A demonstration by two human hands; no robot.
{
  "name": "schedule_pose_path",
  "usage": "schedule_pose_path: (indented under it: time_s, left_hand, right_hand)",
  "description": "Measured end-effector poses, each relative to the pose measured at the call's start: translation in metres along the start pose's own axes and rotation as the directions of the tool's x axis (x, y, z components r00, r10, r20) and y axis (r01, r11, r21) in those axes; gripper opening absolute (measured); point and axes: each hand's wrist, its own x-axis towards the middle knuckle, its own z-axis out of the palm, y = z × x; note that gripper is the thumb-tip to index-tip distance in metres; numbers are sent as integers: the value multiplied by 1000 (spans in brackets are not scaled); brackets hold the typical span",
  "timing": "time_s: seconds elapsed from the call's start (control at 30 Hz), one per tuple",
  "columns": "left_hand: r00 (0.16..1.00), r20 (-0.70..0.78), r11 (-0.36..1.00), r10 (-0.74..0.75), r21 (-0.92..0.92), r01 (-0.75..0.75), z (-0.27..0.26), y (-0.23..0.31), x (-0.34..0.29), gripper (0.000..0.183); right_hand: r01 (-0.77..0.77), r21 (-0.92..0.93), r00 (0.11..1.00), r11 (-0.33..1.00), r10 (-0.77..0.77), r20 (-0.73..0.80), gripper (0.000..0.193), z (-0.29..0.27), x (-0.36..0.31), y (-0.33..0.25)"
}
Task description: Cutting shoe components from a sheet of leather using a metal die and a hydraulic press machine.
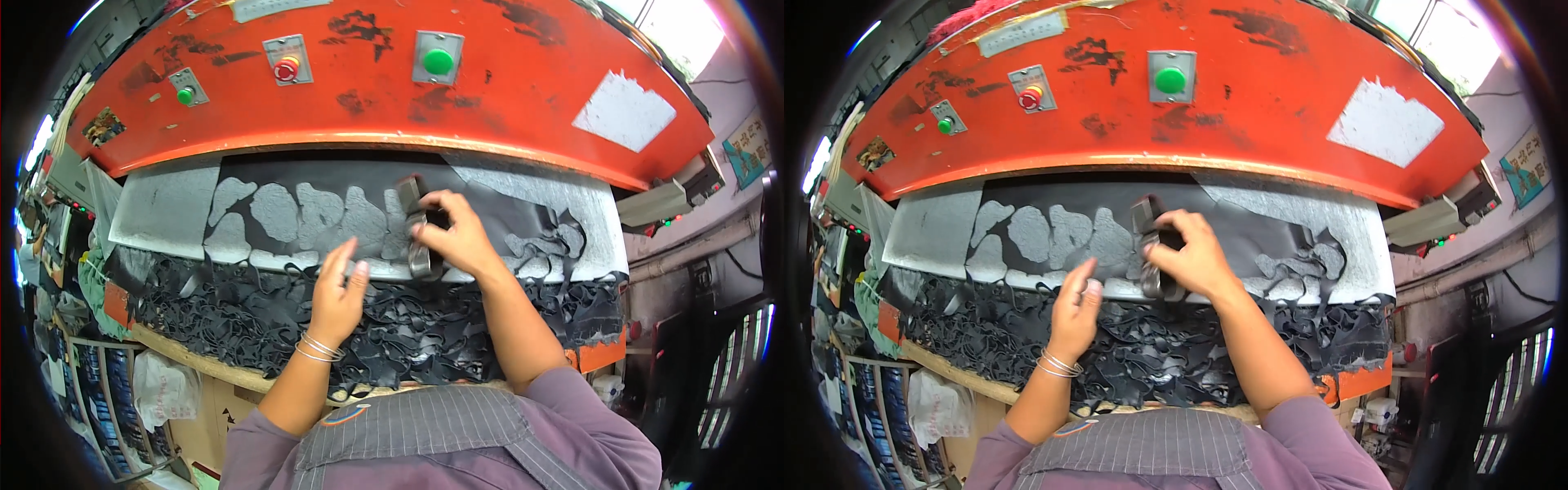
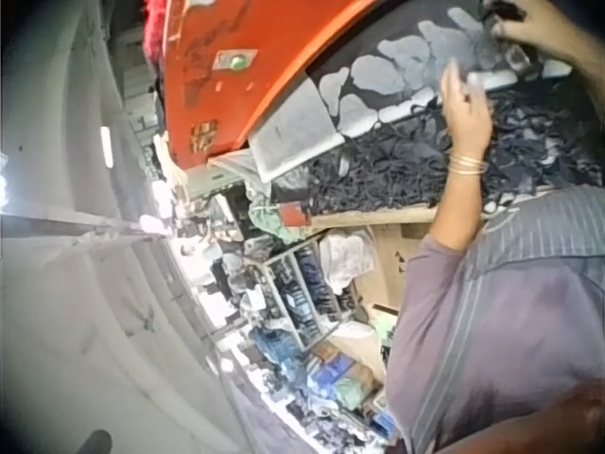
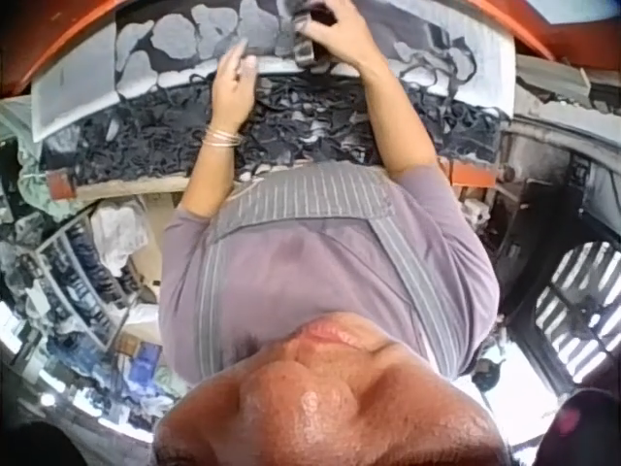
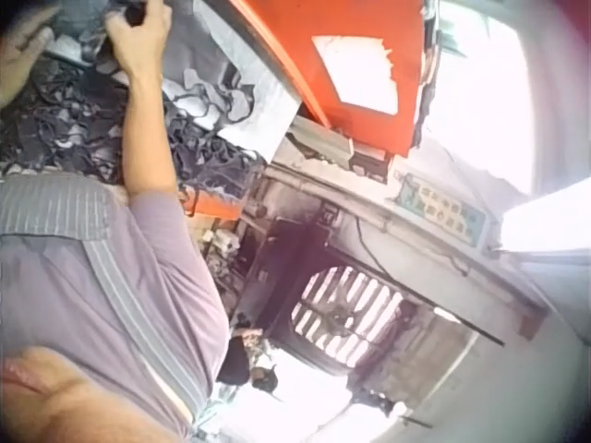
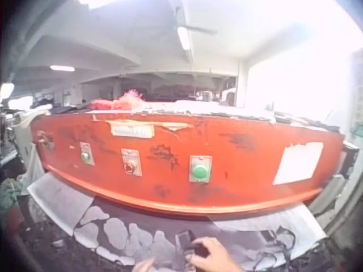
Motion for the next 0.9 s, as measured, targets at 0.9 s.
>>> schedule_pose_path:
  time_s: [0.9]
  left_hand:
    - [864, 268, 435, -427, -777, 456, 25, -12, 17, 18]
  right_hand:
    - [-237, -584, 970, 776, 156, -186, 79, -6, -4, 55]
